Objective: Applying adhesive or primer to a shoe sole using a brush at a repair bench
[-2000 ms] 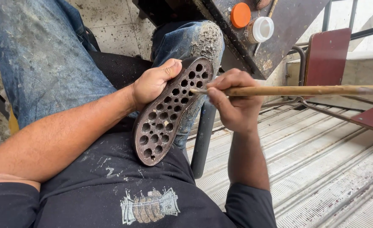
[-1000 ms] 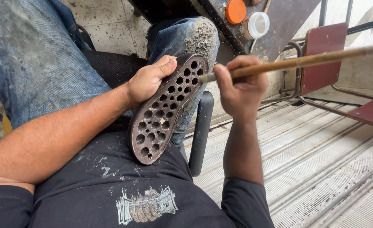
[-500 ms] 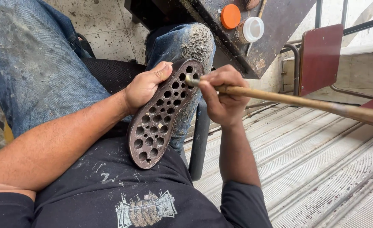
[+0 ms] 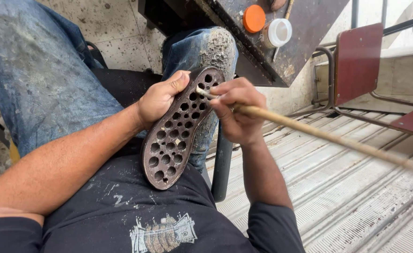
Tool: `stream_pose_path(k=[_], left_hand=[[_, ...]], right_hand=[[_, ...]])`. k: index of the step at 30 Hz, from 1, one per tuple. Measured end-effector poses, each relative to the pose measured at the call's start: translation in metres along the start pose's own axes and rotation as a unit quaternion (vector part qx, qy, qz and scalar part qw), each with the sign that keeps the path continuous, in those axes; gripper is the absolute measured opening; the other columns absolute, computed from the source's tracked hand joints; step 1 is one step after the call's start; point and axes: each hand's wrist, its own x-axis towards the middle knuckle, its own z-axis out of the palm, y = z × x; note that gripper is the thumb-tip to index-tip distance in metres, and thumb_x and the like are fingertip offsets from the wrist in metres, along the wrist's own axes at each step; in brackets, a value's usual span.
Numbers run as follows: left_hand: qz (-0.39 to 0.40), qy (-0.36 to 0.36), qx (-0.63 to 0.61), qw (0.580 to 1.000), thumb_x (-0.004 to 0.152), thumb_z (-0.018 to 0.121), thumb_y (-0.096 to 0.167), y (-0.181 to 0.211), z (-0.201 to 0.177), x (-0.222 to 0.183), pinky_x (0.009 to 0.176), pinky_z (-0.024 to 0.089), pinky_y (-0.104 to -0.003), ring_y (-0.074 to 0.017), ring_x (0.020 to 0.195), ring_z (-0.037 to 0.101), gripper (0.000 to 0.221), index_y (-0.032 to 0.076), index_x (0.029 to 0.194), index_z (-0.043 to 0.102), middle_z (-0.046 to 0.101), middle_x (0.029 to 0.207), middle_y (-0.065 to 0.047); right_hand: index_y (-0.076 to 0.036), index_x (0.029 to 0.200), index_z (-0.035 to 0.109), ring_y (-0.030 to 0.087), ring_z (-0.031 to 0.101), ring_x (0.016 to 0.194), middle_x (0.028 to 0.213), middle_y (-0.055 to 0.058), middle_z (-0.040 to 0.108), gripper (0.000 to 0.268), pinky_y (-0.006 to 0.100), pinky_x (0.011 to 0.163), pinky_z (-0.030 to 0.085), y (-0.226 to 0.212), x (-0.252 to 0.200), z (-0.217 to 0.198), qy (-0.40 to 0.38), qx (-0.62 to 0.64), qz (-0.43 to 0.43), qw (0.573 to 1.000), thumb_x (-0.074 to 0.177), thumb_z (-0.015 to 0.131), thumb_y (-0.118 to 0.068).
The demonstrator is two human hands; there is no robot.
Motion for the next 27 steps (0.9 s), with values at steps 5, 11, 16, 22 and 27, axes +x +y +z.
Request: stream_pose_path(k=[5, 11, 16, 22, 27], left_hand=[[-0.006, 0.005, 0.022, 1.000, 0.108, 0.052, 0.035, 0.002, -0.001, 0.001, 0.117, 0.034, -0.041, -0.0186, 0.117, 0.048, 0.034, 0.010, 0.125, 0.066, 0.055, 0.110, -0.010], [-0.049, -0.004, -0.029, 0.998, 0.107, 0.055, 0.029, -0.039, -0.037, 0.020, 0.116, 0.037, -0.040, -0.0150, 0.113, 0.052, 0.026, 0.010, 0.123, 0.064, 0.057, 0.107, -0.006], [-0.039, -0.180, -0.160, 0.970, 0.109, 0.049, 0.020, 0.011, -0.019, -0.017, 0.084, 0.062, -0.049, -0.0317, 0.090, 0.066, 0.026, -0.004, 0.101, 0.055, 0.058, 0.105, -0.020], [-0.169, -0.301, -0.391, 0.853, 0.097, 0.055, 0.008, 0.007, -0.029, -0.030, 0.107, 0.037, -0.075, -0.0616, 0.124, 0.053, 0.063, 0.000, 0.154, 0.029, 0.050, 0.146, -0.034], [-0.174, -0.221, -0.327, 0.902, 0.101, 0.060, 0.024, 0.018, -0.020, -0.021, 0.092, 0.054, -0.066, -0.0533, 0.105, 0.067, 0.054, 0.003, 0.147, 0.042, 0.062, 0.129, -0.032]], right_hand=[[-0.007, 0.079, 0.056, 0.029, 0.069, 0.078, 0.087, 0.019, 0.070, 0.025, 0.032, 0.069, 0.054, 0.007, 0.006, -0.001, 0.009, -0.027, -0.023, 0.999, 0.092, 0.076, 0.002], [-0.006, 0.067, 0.065, 0.029, 0.070, 0.073, 0.077, 0.015, 0.074, 0.026, 0.033, 0.073, 0.055, -0.023, 0.020, -0.019, -0.065, -0.069, 0.028, 0.995, 0.089, 0.076, -0.001], [-0.003, 0.097, 0.059, 0.020, 0.067, 0.064, 0.087, 0.013, 0.064, 0.012, 0.027, 0.056, 0.064, 0.021, 0.050, -0.098, 0.132, -0.120, 0.073, 0.981, 0.095, 0.061, 0.008], [-0.004, 0.092, 0.062, 0.020, 0.070, 0.063, 0.078, 0.014, 0.067, 0.017, 0.029, 0.054, 0.065, 0.064, 0.058, -0.127, 0.127, -0.164, 0.210, 0.955, 0.085, 0.061, 0.011], [-0.011, 0.093, 0.064, 0.012, 0.063, 0.060, 0.079, 0.006, 0.068, 0.018, 0.024, 0.051, 0.055, 0.084, 0.057, -0.129, 0.098, -0.244, 0.211, 0.941, 0.088, 0.071, 0.005]])
